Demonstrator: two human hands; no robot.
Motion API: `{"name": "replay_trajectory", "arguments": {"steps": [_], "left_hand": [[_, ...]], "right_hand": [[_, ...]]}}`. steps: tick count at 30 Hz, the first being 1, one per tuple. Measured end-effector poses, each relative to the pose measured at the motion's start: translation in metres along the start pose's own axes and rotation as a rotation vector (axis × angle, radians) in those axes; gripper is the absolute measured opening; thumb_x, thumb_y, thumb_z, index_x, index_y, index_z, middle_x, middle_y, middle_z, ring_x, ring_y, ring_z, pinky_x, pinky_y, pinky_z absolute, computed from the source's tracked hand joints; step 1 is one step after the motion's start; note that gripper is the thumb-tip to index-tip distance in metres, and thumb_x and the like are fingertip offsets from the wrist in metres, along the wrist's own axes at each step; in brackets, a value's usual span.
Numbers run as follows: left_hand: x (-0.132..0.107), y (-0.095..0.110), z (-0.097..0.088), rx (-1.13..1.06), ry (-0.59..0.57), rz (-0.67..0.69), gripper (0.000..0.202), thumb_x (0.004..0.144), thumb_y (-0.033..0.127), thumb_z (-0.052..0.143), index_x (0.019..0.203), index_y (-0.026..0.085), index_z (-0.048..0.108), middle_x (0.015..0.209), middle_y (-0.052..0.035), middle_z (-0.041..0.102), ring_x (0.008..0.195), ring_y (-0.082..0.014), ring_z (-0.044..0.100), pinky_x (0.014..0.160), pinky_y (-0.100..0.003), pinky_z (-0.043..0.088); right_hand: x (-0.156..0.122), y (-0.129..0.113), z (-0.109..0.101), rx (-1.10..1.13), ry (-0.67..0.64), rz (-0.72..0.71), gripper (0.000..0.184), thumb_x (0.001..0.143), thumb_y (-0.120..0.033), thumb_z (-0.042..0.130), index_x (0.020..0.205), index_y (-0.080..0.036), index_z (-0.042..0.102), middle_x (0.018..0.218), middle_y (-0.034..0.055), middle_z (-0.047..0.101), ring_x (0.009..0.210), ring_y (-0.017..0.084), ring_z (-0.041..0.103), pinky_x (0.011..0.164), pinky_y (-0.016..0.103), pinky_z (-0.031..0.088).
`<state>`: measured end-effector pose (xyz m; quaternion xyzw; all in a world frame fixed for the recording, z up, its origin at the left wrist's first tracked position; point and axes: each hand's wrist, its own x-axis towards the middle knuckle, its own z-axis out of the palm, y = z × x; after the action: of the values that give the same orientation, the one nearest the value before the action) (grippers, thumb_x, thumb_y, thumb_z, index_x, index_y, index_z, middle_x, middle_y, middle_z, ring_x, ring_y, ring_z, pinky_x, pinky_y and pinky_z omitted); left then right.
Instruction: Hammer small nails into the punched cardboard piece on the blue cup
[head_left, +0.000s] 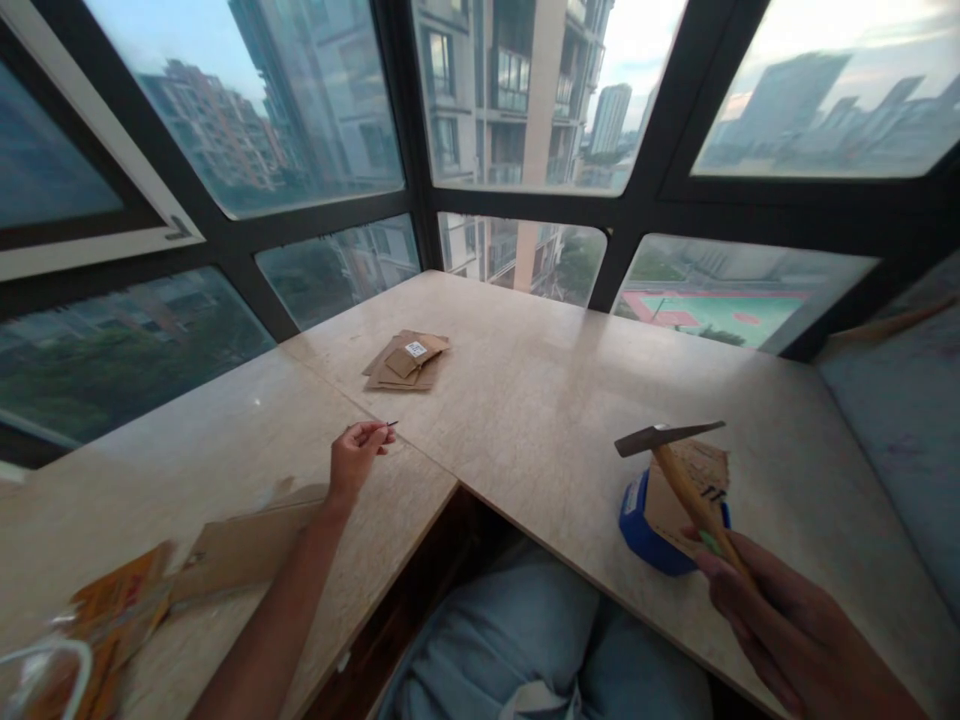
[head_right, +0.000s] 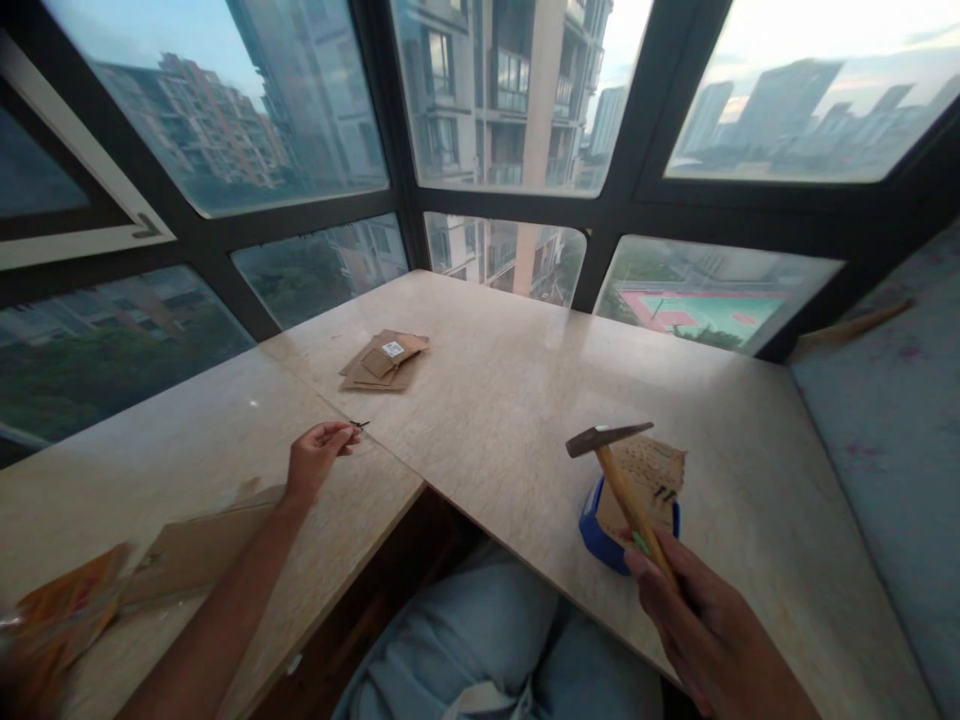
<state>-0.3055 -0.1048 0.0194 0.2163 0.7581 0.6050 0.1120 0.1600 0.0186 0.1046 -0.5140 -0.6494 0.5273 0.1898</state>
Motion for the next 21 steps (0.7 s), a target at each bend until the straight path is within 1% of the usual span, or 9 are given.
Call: {"name": "replay_trajectory", "arguments": {"steps": [2, 5, 8, 10, 13, 15, 18, 21], "left_hand": [[-0.006, 0.015, 0.008, -0.21, -0.019, -0.124, 0.023, 0.068, 0.028, 0.074, 0.084, 0.012, 0.068, 0.076, -0.0051, 0.073, 0.068, -0.0148, 0.07, 0.057, -0.02, 0.053], [-0.013, 0.039, 0.022, -0.413, -0.067, -0.277, 0.021, 0.067, 0.018, 0.078, 0.084, 0.012, 0.068, 0.074, -0.0032, 0.073, 0.063, -0.0116, 0.069, 0.05, -0.015, 0.05], [-0.023, 0.058, 0.041, -0.554, -0.152, -0.372, 0.015, 0.069, 0.009, 0.078, 0.081, 0.011, 0.068, 0.073, -0.0027, 0.072, 0.058, -0.0091, 0.067, 0.047, -0.014, 0.049], [-0.031, 0.067, 0.059, -0.627, -0.239, -0.439, 0.013, 0.071, 0.005, 0.077, 0.079, 0.01, 0.068, 0.071, -0.0024, 0.071, 0.056, -0.0081, 0.065, 0.045, -0.013, 0.049], [-0.046, 0.077, 0.092, -0.691, -0.412, -0.556, 0.011, 0.074, 0.003, 0.075, 0.08, 0.011, 0.068, 0.071, -0.0022, 0.07, 0.054, -0.0075, 0.064, 0.042, -0.013, 0.047], [-0.057, 0.084, 0.118, -0.698, -0.517, -0.599, 0.011, 0.075, 0.004, 0.075, 0.081, 0.011, 0.068, 0.071, -0.002, 0.07, 0.051, -0.0067, 0.063, 0.04, -0.012, 0.045], [-0.077, 0.1, 0.158, -0.69, -0.637, -0.587, 0.015, 0.072, 0.008, 0.08, 0.08, 0.011, 0.067, 0.07, -0.0017, 0.07, 0.053, -0.0072, 0.064, 0.043, -0.012, 0.047], [-0.1, 0.12, 0.195, -0.677, -0.755, -0.521, 0.027, 0.064, 0.014, 0.087, 0.082, 0.011, 0.067, 0.071, -0.0026, 0.071, 0.063, -0.0118, 0.07, 0.056, -0.017, 0.056]], "right_hand": [[0.001, 0.006, -0.002, 0.027, -0.046, 0.017, 0.08, 0.08, -0.075, 0.055, 0.136, -0.019, 0.047, 0.049, -0.01, 0.04, 0.029, 0.009, 0.035, 0.028, 0.019, 0.028], [0.001, 0.012, -0.006, 0.052, -0.064, 0.009, 0.075, 0.082, -0.072, 0.055, 0.135, -0.018, 0.046, 0.051, -0.0102, 0.04, 0.031, 0.008, 0.035, 0.028, 0.019, 0.026], [-0.003, 0.008, -0.009, 0.027, -0.043, -0.002, 0.068, 0.085, -0.069, 0.052, 0.13, -0.017, 0.049, 0.052, -0.0106, 0.039, 0.031, 0.007, 0.034, 0.029, 0.018, 0.026], [-0.007, 0.001, -0.011, 0.018, -0.039, -0.015, 0.065, 0.085, -0.068, 0.051, 0.125, -0.017, 0.052, 0.052, -0.011, 0.038, 0.03, 0.006, 0.032, 0.029, 0.017, 0.024], [-0.013, -0.006, -0.016, 0.044, 0.001, -0.035, 0.06, 0.086, -0.066, 0.051, 0.118, -0.016, 0.055, 0.053, -0.011, 0.037, 0.03, 0.005, 0.031, 0.028, 0.017, 0.023], [-0.016, -0.007, -0.02, 0.083, 0.032, -0.039, 0.056, 0.087, -0.063, 0.051, 0.118, -0.017, 0.054, 0.055, -0.011, 0.038, 0.029, 0.004, 0.031, 0.027, 0.016, 0.023], [-0.02, -0.002, -0.026, 0.131, 0.084, -0.035, 0.051, 0.089, -0.061, 0.051, 0.117, -0.018, 0.053, 0.057, -0.0116, 0.038, 0.029, 0.003, 0.031, 0.027, 0.014, 0.023], [-0.024, 0.002, -0.032, 0.145, 0.156, -0.01, 0.052, 0.088, -0.061, 0.052, 0.118, -0.018, 0.053, 0.056, -0.0116, 0.04, 0.028, 0.003, 0.033, 0.027, 0.014, 0.024]]}}
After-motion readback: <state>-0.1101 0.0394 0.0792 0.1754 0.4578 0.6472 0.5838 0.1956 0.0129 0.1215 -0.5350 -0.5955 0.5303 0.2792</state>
